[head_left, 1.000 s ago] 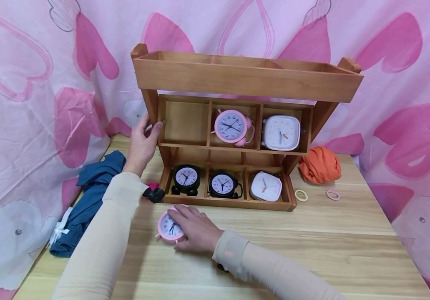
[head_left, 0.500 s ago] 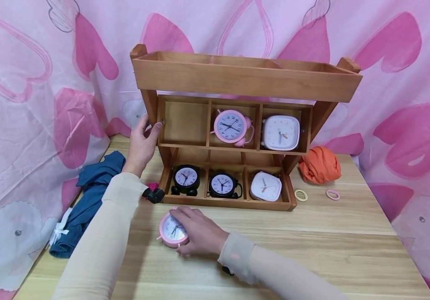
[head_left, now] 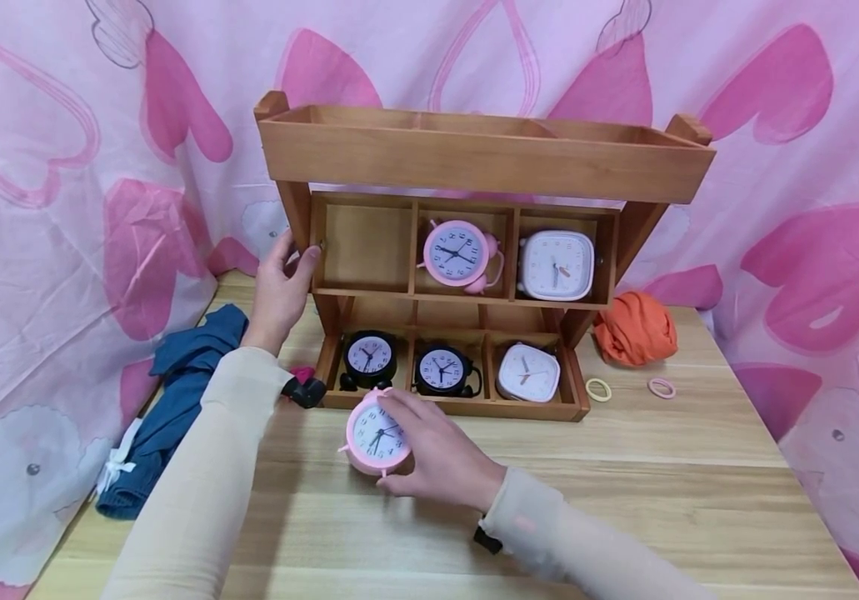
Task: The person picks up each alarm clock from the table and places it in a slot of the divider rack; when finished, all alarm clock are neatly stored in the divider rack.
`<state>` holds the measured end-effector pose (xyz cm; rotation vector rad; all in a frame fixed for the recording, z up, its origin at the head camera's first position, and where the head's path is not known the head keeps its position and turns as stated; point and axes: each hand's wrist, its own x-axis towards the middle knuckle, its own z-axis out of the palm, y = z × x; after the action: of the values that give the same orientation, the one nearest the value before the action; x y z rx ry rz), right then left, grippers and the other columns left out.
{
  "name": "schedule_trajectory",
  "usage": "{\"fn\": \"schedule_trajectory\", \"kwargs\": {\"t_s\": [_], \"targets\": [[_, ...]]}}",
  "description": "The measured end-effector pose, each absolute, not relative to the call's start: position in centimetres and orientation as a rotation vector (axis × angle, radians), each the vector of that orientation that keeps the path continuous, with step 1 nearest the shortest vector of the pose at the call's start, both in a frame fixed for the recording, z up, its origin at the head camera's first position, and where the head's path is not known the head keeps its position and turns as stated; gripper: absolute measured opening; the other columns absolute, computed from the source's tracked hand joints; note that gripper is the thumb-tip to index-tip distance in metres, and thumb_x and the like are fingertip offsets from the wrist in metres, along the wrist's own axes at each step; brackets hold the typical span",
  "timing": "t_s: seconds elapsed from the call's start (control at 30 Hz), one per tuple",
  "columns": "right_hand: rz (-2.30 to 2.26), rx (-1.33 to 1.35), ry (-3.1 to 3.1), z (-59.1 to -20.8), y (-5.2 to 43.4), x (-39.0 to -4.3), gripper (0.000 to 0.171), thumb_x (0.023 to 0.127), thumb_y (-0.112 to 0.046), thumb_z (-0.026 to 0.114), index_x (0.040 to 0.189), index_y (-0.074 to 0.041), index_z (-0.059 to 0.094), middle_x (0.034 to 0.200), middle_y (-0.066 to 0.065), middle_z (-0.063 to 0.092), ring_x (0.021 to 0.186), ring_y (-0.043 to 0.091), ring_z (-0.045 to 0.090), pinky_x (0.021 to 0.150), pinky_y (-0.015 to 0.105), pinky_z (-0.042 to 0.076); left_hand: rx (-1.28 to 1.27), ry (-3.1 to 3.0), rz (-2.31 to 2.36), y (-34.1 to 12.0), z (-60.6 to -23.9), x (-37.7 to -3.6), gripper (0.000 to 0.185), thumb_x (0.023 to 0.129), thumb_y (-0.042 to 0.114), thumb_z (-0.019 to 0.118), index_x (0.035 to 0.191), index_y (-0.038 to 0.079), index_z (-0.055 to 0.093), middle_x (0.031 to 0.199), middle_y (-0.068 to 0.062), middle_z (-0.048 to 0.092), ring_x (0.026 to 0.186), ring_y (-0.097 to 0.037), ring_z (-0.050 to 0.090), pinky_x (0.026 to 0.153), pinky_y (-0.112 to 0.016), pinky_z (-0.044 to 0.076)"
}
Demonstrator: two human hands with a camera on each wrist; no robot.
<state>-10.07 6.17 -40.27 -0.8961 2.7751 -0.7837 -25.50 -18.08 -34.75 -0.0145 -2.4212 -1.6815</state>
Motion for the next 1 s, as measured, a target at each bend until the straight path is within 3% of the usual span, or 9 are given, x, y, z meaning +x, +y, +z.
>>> {"fn": "schedule_trajectory", "kwargs": {"t_s": [0.43,0.57,1.0], "targets": [[-0.938,-1.033,3.070,-33.2,6.8,-13.1,0.100,0.073,-0.040,0.087,0.153,-0.011,0.035,0.158,0.006,0.033,0.136,0.021,0.042,0.108,0.036,0.046,0.012,-2.420,-1.682,-18.1,-34.6,-25.6,0.064,0.094,0.062,0.049,0.152,0.044,0.028,0.159,0.006,0.033,0.145,-0.026,0.037,0.111,-0.044,0.041],[-0.935,-1.107,3.122,-31.4,6.3,-14.8,0.098,0.073,-0.039,0.086,0.153,-0.012,0.035,0.158,0.007,0.033,0.138,0.022,0.039,0.112,0.037,0.043,0.013,-2.428,-1.677,-18.1,-34.7,-25.6,0.064,0.094,0.062,0.048,0.152,0.046,0.027,0.159,0.008,0.032,0.146,-0.026,0.036,0.111,-0.044,0.041],[-0.695,-1.177,3.239,-29.0,4.6,-19.7,0.091,0.075,-0.041,0.084,0.149,-0.013,0.040,0.154,0.010,0.036,0.134,0.031,0.044,0.114,0.043,0.039,0.018,-2.439,-1.686,-18.0,-34.6,-25.6,0.061,0.095,0.060,0.047,0.151,0.047,0.028,0.159,0.009,0.032,0.146,-0.027,0.036,0.109,-0.047,0.043]]}}
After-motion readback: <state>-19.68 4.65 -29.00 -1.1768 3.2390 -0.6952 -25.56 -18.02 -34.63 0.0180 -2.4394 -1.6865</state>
